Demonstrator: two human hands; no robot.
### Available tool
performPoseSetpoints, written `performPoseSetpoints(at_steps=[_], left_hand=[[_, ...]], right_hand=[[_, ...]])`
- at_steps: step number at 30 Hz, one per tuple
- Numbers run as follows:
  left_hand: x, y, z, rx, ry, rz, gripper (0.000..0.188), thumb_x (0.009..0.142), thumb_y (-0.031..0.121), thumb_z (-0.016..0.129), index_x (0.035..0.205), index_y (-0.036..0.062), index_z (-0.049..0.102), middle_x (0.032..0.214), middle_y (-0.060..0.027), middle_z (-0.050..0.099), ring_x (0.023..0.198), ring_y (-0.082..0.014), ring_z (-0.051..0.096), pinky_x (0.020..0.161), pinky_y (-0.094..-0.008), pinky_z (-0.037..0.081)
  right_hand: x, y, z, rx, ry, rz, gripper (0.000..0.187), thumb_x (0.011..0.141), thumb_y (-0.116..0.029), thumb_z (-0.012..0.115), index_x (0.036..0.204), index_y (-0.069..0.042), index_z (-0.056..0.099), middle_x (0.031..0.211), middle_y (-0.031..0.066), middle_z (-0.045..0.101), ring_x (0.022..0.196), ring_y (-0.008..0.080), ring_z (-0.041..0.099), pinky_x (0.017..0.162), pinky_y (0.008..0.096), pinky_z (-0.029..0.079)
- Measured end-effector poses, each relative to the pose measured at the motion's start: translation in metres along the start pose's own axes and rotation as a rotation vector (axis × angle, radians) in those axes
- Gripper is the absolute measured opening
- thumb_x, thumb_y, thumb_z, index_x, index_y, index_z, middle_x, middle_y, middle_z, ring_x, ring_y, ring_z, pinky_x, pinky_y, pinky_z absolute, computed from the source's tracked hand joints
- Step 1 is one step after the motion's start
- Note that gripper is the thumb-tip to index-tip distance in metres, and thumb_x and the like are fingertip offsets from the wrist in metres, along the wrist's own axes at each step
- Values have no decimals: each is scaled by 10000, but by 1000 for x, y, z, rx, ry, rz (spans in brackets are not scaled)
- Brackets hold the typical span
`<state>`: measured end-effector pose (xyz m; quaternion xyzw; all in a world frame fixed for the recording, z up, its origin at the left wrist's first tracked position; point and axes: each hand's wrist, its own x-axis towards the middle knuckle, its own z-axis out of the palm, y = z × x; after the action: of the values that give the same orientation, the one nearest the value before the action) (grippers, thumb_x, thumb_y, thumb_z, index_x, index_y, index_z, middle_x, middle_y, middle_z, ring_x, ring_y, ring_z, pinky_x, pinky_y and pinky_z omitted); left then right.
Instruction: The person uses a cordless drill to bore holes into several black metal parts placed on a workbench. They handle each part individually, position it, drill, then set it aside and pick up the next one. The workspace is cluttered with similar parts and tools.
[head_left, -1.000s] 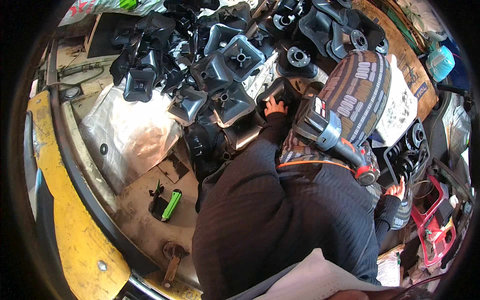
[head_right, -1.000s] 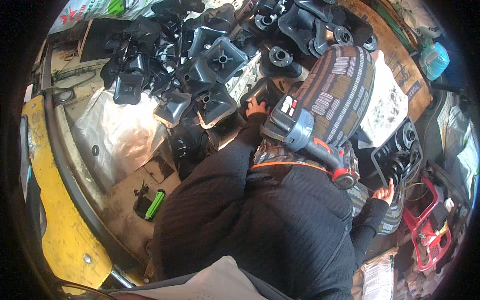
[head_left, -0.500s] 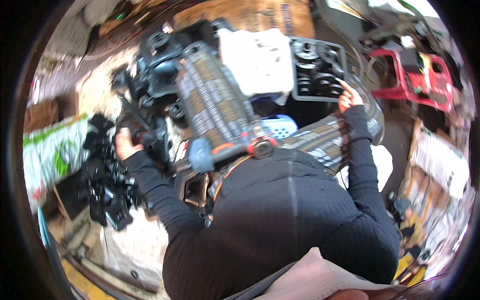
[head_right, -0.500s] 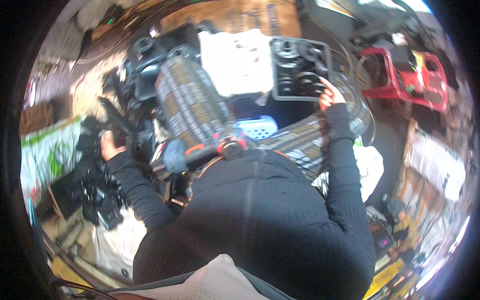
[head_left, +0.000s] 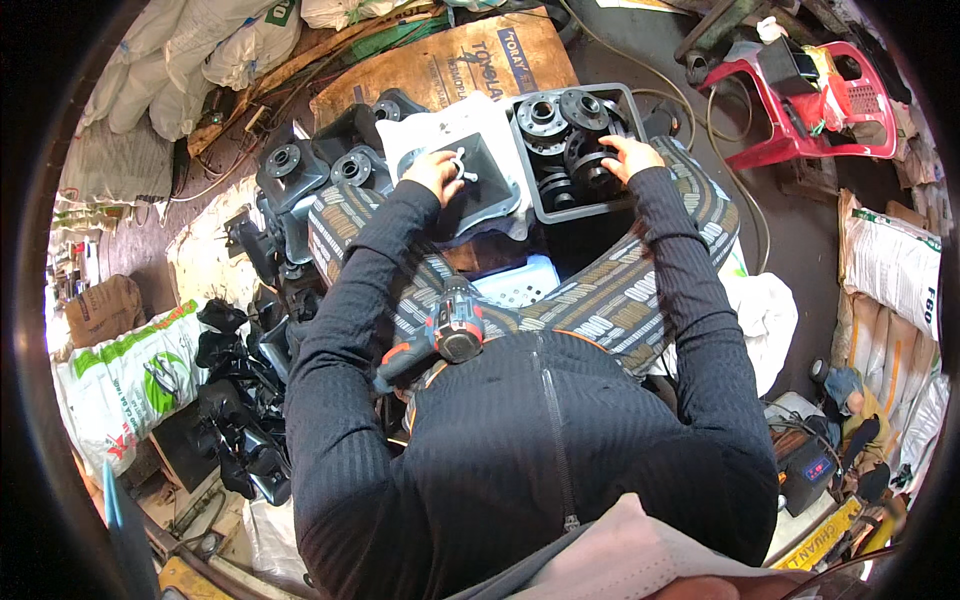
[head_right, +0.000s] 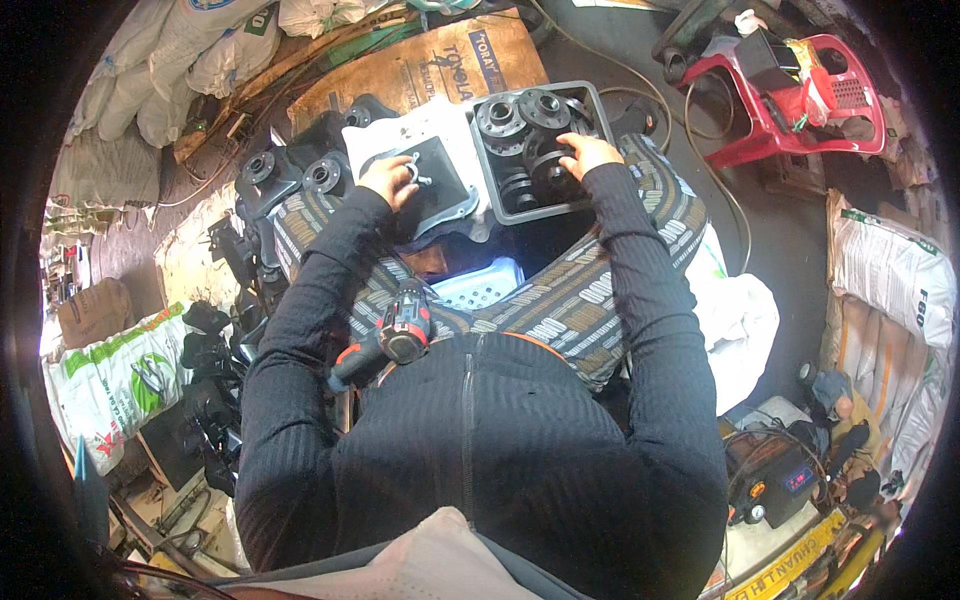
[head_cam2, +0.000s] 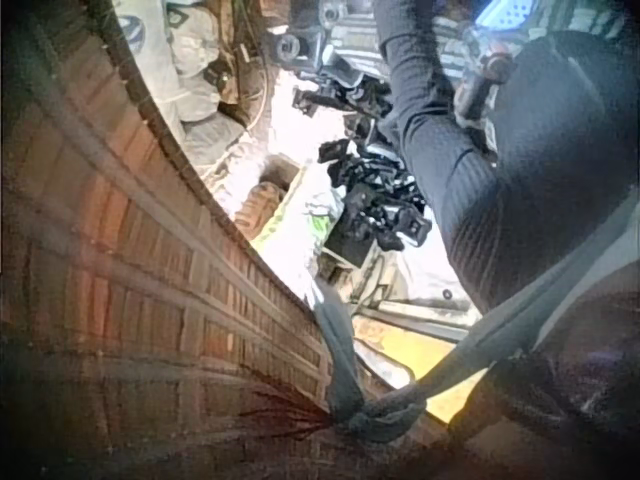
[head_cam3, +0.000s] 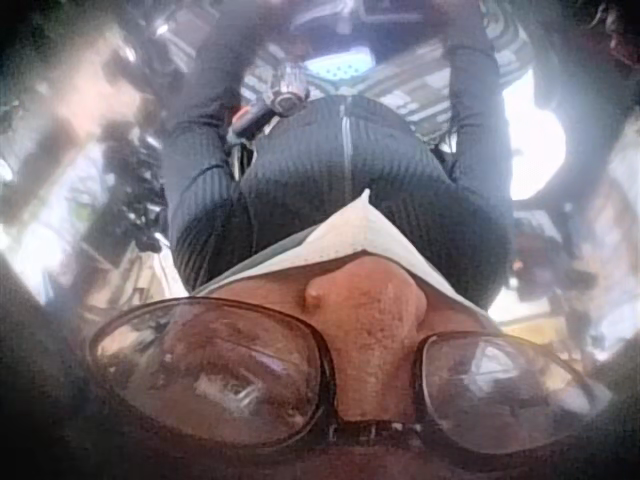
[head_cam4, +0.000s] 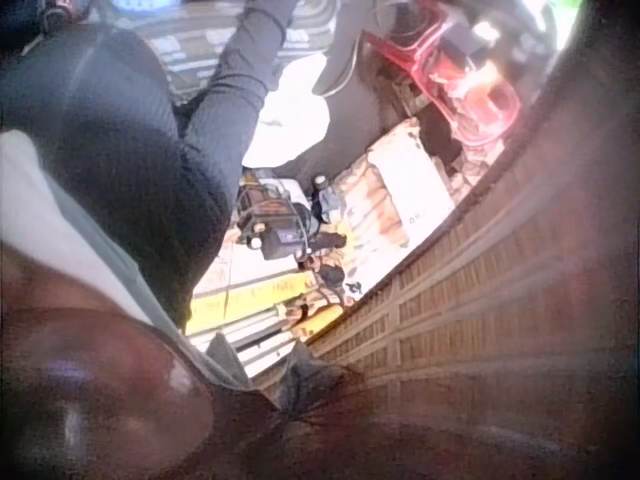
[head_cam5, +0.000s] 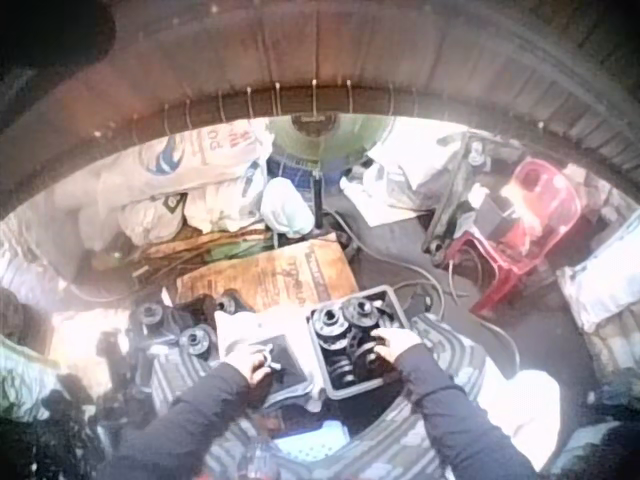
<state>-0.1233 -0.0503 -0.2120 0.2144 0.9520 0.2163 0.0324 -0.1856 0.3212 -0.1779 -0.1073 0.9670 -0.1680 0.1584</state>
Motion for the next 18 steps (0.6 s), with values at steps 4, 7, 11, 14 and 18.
performPoseSetpoints(at_steps=[4, 7, 11, 14, 18], left_hand=[[-1, 6, 1, 86, 8, -10, 189, 732, 195, 670, 883, 91, 624, 1189, -100, 534, 1058, -302, 502, 902, -388, 413], [-15, 24, -45, 128, 78, -65, 268, 750, 228, 660, 988, 115, 608, 1177, -131, 532, 1076, -309, 504, 913, -389, 413], [-61, 28, -100, 11, 176, -208, 325, 761, 241, 663, 1030, 74, 590, 1159, -159, 542, 1074, -308, 525, 913, -376, 422], [-103, 46, -114, -159, 107, -282, 346, 763, 256, 655, 1036, 56, 584, 1084, -166, 573, 1029, -305, 547, 889, -368, 432], [-132, 117, -125, -389, -134, -279, 376, 753, 221, 637, 1070, 31, 564, 1057, -173, 583, 1000, -319, 554, 878, -367, 436]], right_hand=[[12, 26, 7, -160, -83, -151, 290, 730, -281, 686, 995, -173, 637, 868, 88, 650, 864, 279, 611, 762, 384, 476], [5, 27, 1, 96, -99, -217, 232, 730, -257, 689, 911, -115, 653, 792, 96, 656, 754, 250, 624, 691, 363, 478], [-18, 14, -31, 692, -192, -56, 333, 769, -285, 683, 951, -8, 643, 828, 58, 658, 758, 116, 590, 699, 253, 460], [-12, -30, -22, 800, -213, 14, 324, 784, -288, 671, 955, -14, 652, 824, 47, 654, 747, 103, 575, 679, 242, 449], [26, -102, 52, 1136, -277, 8, 300, 782, -304, 675, 933, -44, 671, 669, -3, 585, 504, 66, 447, 451, 223, 345]])
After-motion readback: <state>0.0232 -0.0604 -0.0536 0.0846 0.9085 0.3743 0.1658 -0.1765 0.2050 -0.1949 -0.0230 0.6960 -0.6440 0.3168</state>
